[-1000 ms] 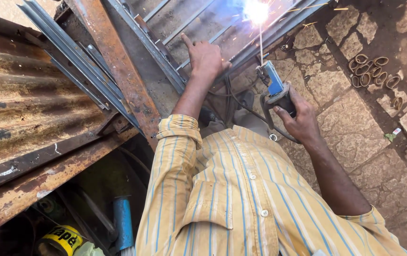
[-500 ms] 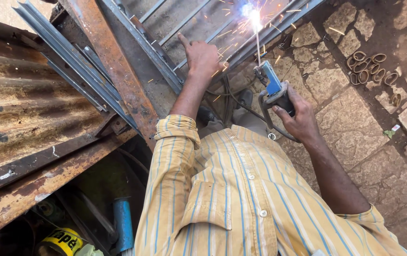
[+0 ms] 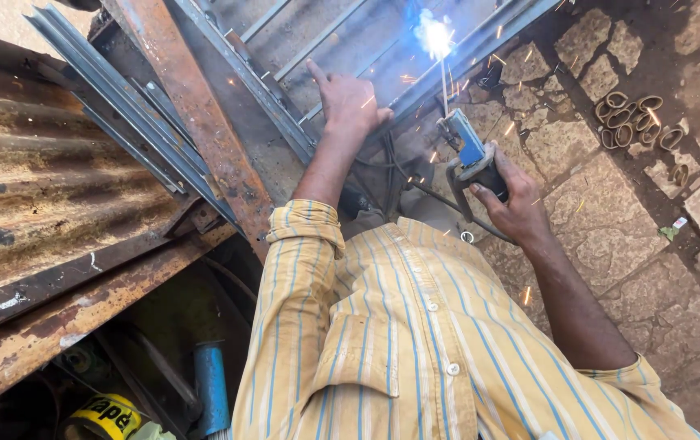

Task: The person welds metal bars together to form a frame, using a welding torch to join the corners and cross-pieces while holding the components in place by hand. The person rotates the frame to access different sections and handles various metal rods and scrap pieces at the workstation.

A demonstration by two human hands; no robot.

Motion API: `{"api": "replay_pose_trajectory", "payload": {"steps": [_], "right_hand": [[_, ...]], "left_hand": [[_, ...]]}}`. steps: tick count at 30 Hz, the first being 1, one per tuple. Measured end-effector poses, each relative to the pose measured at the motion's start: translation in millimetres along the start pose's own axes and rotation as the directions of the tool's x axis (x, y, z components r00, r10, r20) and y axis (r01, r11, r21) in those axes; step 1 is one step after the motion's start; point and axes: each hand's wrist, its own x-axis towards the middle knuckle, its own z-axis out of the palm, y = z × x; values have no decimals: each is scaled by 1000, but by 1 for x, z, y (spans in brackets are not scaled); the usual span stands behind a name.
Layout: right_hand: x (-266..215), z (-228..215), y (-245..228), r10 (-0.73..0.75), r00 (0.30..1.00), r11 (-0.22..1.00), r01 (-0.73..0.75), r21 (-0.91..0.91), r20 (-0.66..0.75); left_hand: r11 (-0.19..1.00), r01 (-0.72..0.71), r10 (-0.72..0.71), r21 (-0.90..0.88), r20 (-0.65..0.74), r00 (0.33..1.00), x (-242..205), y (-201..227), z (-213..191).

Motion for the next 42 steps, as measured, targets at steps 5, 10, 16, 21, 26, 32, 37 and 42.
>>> {"api": "replay_pose_trajectory", "payload": {"steps": [5,10,16,21,26,32,37,42], "right_hand": [[0,2,10,-146,988,984,138,-116,-58],[-2,1,2,-77,997,990,75,-121,-15],[-2,2,2,-137,990,982,131,-138,-38],[-1,1,4,-168,984,978,161,-130,-52],[-1,3,4,-177,982,977,168,-132,-60],[-1,4,9,-176,983,979,168,-115,-61],[-1,2,4,-134,990,986,129,-105,-41],[-1,1,1,-83,996,993,80,-89,-21]], "left_hand": [[999,-12,14,38,-50,999,1,0,5],[998,3,-2,62,-4,1000,2,1,6],[997,-4,6,73,-26,1000,0,0,5],[997,8,-6,80,-25,1000,0,1,3],[998,-5,6,61,-18,1000,2,0,3],[998,4,0,63,-61,998,4,1,8],[999,-2,3,43,-17,1000,1,1,7],[997,1,2,72,-40,999,0,1,4]]}}
